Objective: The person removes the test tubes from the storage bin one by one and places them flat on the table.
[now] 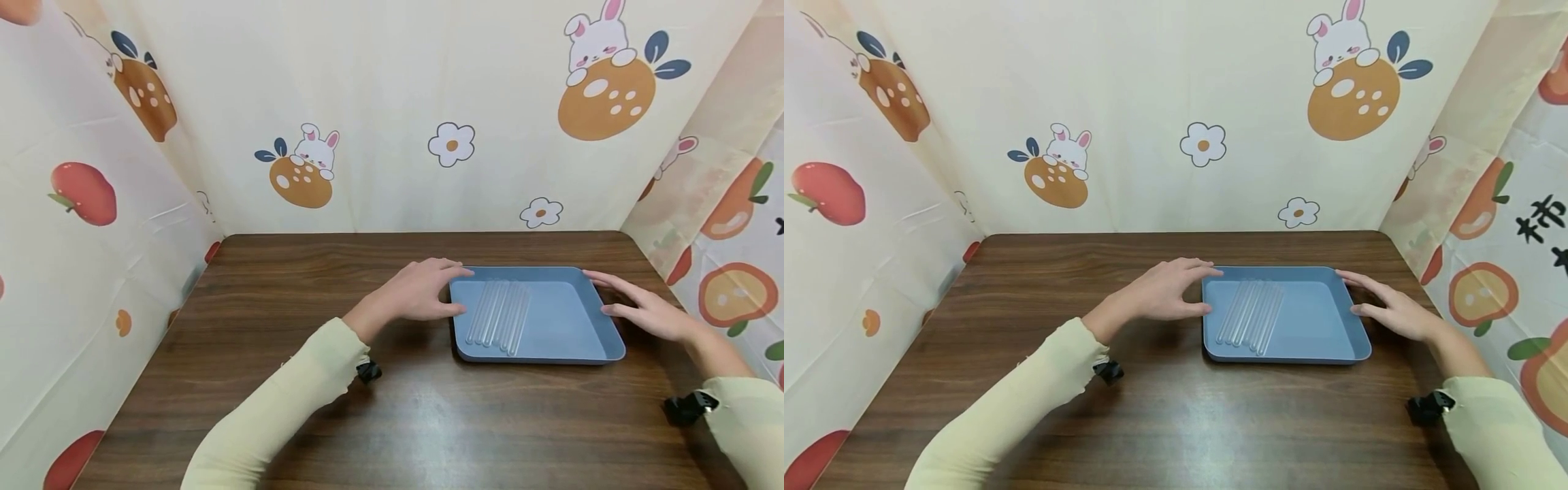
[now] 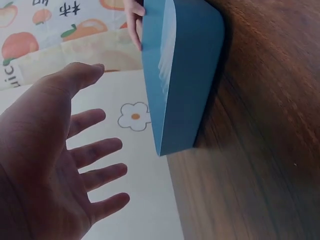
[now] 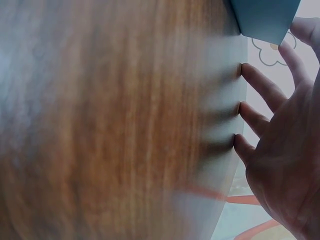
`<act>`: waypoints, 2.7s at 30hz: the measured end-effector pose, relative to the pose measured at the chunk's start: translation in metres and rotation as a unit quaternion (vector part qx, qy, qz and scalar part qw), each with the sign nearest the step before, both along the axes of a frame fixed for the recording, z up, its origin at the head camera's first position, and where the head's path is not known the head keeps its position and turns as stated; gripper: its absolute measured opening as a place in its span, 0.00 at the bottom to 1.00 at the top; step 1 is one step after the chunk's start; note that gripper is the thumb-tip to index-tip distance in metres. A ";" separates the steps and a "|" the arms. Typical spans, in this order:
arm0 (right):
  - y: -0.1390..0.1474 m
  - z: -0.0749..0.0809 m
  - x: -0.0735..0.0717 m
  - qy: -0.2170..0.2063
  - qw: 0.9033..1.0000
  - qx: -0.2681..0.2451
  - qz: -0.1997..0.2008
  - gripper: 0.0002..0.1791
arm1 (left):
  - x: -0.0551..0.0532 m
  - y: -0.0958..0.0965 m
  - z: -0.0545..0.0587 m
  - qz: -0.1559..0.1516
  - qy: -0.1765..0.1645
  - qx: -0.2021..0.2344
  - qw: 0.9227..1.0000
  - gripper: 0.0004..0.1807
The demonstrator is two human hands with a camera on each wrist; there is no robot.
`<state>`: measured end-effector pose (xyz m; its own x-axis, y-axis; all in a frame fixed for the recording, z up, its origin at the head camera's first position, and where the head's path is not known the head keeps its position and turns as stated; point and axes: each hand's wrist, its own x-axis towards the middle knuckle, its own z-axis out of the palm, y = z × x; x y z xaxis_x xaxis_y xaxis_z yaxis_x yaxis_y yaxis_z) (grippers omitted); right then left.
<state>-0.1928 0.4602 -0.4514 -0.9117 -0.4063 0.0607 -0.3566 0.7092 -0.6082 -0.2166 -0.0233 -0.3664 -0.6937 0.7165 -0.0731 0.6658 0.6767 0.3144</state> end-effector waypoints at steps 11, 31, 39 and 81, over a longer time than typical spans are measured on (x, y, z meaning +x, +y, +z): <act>0.000 -0.001 0.000 -0.003 1.000 0.006 -0.002 0.40 | -0.003 0.025 -0.001 0.001 0.000 -0.005 1.000 0.36; 0.002 -0.001 -0.002 -0.013 1.000 0.022 -0.012 0.41 | -0.015 0.055 -0.012 0.012 0.006 -0.031 0.999 0.34; 0.001 0.001 -0.002 -0.019 1.000 0.018 -0.002 0.40 | -0.018 0.062 -0.022 0.021 0.021 -0.061 0.998 0.35; 0.000 -0.003 0.000 -0.002 1.000 -0.011 0.015 0.41 | -0.017 0.078 -0.044 0.023 0.104 -0.173 0.979 0.31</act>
